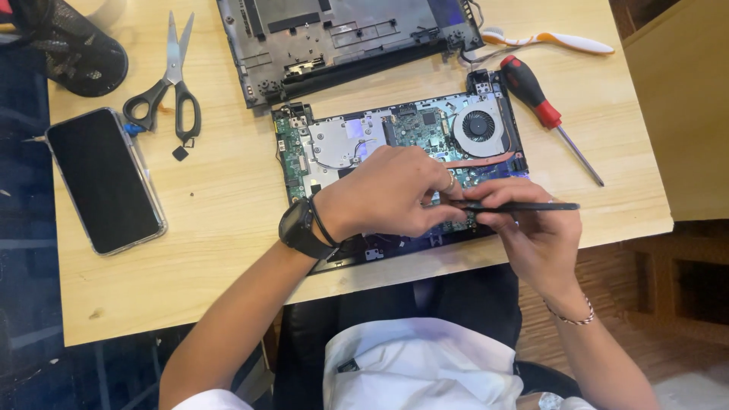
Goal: Using a screwdriver to remove screws and disassemble the outer casing and internal components of a laptop.
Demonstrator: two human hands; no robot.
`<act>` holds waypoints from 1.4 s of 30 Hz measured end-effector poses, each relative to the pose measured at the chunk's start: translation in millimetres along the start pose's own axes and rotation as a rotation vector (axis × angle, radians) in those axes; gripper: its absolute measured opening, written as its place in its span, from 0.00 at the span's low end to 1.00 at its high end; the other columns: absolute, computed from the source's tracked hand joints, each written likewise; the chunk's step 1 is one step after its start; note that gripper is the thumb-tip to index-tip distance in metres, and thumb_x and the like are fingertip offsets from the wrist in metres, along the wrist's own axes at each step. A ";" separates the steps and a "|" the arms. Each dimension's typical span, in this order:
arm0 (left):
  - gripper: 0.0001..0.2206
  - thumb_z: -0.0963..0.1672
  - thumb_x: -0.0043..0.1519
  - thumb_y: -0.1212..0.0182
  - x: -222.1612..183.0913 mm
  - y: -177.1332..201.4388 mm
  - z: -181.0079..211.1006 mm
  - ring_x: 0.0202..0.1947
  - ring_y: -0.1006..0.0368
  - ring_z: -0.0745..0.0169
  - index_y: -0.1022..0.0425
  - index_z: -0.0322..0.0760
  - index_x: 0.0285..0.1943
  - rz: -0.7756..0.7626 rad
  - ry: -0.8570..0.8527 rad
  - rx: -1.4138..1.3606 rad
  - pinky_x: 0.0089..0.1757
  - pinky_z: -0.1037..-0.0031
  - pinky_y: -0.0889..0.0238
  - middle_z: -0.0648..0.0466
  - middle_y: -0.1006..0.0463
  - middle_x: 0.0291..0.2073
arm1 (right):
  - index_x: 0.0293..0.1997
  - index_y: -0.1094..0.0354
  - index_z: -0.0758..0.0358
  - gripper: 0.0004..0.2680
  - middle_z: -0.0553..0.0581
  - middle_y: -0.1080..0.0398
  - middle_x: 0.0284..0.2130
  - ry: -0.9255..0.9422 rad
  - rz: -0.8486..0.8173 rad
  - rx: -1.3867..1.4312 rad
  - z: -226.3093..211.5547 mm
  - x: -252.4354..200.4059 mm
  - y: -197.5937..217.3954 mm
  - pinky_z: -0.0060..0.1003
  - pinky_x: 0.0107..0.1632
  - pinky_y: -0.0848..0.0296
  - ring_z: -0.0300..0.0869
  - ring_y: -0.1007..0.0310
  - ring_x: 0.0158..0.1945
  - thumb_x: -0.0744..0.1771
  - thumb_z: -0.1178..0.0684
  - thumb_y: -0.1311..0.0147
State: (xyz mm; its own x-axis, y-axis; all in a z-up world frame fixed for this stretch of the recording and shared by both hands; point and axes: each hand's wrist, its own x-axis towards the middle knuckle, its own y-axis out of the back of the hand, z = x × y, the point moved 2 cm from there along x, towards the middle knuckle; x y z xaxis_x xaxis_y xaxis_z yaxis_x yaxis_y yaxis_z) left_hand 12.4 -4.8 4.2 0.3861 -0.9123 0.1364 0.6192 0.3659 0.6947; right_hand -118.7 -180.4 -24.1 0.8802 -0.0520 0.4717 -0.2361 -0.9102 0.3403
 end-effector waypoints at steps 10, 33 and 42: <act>0.15 0.54 0.57 0.31 -6.3 35.5 -8.7 0.21 0.27 0.68 0.15 0.46 0.44 0.167 0.031 -0.133 0.30 0.70 0.30 0.60 0.15 0.28 | 0.35 0.33 0.72 0.04 0.64 0.23 0.32 0.063 -0.039 0.050 22.5 -22.7 -6.6 0.40 0.42 0.22 0.51 0.18 0.37 0.64 0.69 0.43; 0.15 0.53 0.59 0.32 -0.9 21.2 -16.8 0.17 0.27 0.67 0.15 0.42 0.42 0.185 -0.045 -0.105 0.25 0.71 0.33 0.58 0.16 0.25 | 0.35 0.28 0.68 0.03 0.60 0.22 0.32 0.120 -0.068 -0.041 10.0 -13.1 -21.0 0.39 0.40 0.21 0.51 0.18 0.36 0.66 0.68 0.44; 0.12 0.51 0.59 0.34 0.8 17.2 -15.2 0.18 0.26 0.65 0.15 0.45 0.42 0.178 -0.063 -0.095 0.27 0.68 0.32 0.60 0.16 0.26 | 0.37 0.26 0.68 0.04 0.62 0.21 0.31 0.062 -0.113 -0.147 7.1 -5.2 -23.0 0.44 0.38 0.21 0.63 0.20 0.35 0.65 0.69 0.43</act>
State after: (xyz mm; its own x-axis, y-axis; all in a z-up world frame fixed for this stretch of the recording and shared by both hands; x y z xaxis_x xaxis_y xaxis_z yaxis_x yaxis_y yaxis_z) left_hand 33.7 3.6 5.5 0.4531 -0.8405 0.2971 0.6080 0.5351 0.5864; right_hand -114.9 -162.2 -40.1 0.8786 0.0765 0.4715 -0.1990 -0.8387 0.5069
